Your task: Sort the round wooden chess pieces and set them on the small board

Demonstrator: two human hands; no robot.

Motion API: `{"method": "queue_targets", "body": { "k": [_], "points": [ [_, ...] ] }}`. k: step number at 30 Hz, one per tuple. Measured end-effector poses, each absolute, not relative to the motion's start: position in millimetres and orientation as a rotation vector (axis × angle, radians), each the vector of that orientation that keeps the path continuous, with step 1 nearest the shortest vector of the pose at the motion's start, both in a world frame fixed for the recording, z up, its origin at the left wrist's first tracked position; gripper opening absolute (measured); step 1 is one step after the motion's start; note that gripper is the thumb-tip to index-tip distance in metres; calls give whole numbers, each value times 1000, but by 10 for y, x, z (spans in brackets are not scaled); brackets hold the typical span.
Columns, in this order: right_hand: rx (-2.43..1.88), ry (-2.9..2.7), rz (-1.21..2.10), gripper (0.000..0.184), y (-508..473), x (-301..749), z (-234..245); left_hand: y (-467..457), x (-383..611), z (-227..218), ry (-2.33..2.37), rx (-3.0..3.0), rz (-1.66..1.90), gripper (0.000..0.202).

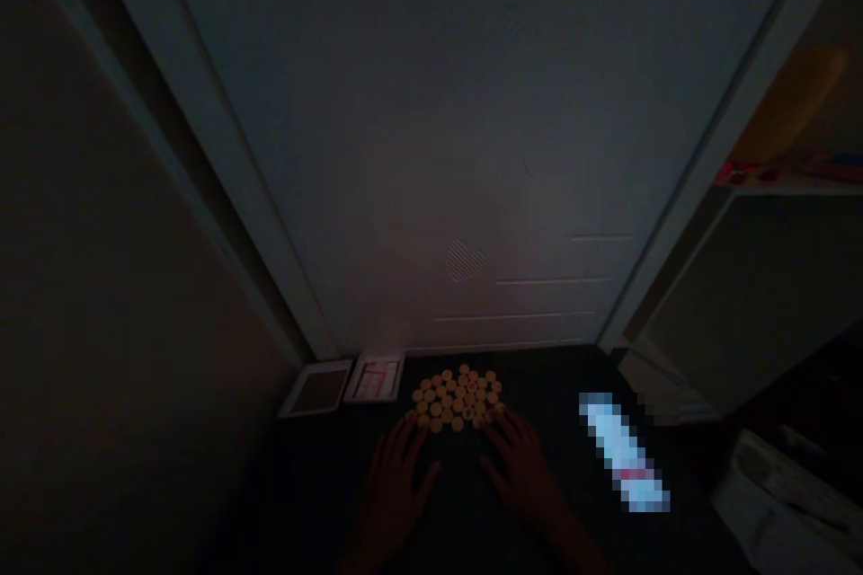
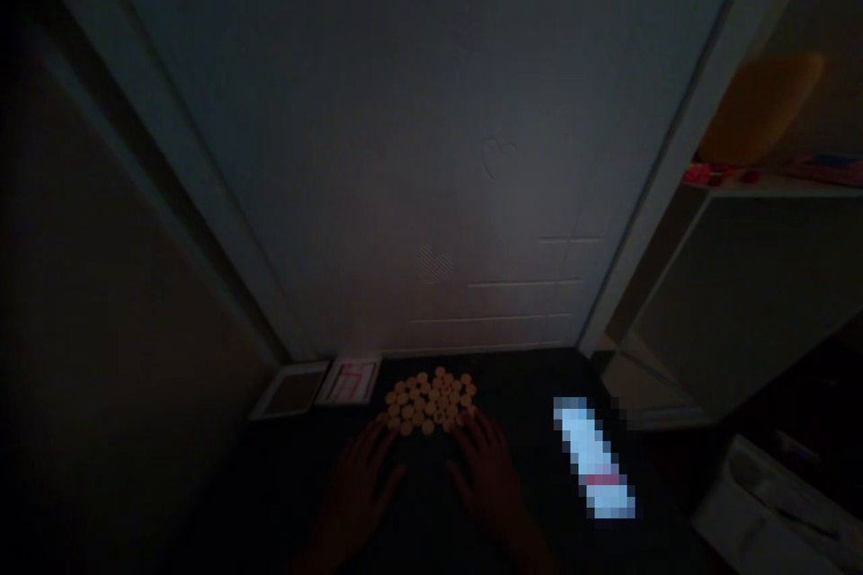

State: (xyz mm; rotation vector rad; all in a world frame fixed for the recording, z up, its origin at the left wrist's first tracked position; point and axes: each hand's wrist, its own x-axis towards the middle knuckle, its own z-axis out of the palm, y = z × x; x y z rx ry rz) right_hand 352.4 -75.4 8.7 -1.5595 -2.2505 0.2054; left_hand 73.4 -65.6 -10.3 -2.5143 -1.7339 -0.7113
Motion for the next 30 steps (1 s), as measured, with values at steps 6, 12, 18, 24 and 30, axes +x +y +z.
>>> {"method": "queue_targets", "body": {
  "k": [6, 12, 18, 24, 30],
  "points": [
    [-1584, -2231, 152, 54, -750, 3492, 124, -641, 755, -89, -1661, -2462, -662, 58],
    [-1546, -2214, 122, 52, -773, 3492, 102, -665, 770, -27, -1516, -2547, -571, 58],
    [-1531, -2219, 106, 53, -761, 3485, 101, -611, 776, -52, -1538, -2533, -579, 59],
    [-1520, -2227, 89, 55, -771, 3487, 104, -628, 842, 11, -1521, -2562, -596, 58],
    [-1517, -2212, 56, 52, -778, 3483, 117, -698, 967, 84, -1426, -2636, -542, 56]
  ]
}}
